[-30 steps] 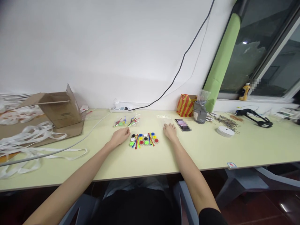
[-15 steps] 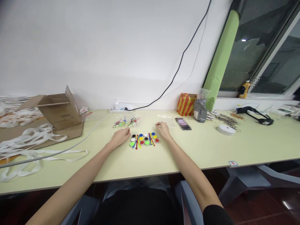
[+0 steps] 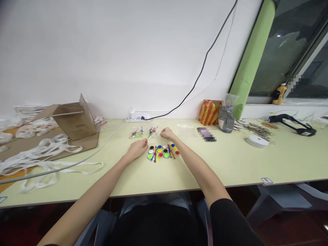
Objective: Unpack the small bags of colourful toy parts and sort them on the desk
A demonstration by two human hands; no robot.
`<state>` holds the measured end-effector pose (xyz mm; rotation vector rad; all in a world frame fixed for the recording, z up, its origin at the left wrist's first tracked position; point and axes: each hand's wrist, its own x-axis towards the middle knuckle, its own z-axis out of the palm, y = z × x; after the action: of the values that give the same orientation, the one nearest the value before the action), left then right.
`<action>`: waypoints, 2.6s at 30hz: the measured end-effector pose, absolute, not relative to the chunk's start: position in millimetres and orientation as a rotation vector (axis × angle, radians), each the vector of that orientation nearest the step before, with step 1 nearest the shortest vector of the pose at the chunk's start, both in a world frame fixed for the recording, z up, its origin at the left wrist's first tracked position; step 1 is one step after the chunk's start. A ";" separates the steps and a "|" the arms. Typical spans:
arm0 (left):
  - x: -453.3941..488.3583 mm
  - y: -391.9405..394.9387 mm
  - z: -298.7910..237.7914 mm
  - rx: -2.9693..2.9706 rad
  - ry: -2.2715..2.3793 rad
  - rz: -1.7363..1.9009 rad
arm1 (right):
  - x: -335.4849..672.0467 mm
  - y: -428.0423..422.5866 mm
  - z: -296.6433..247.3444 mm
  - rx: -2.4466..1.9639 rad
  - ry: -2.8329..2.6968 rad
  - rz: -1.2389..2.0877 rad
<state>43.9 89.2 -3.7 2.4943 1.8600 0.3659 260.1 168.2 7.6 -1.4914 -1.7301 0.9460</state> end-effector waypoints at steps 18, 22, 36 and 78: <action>44.1 92.0 -3.1 2.526 1.870 0.329 | 351.4 144.5 -32.4 -1.202 -1.353 0.922; 43.4 92.0 -2.2 2.534 1.866 0.306 | 350.5 142.0 -39.8 -1.123 -1.472 0.847; 43.0 91.5 -1.1 2.542 1.848 0.299 | 355.9 137.9 -32.4 -0.952 -1.154 0.900; 44.9 88.7 2.0 2.513 1.854 0.301 | 322.7 103.4 15.5 -1.038 -1.584 -0.071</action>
<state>44.9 88.7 2.0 2.5131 1.8537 0.3013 322.7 103.4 15.5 -1.0382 -1.5842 -0.0714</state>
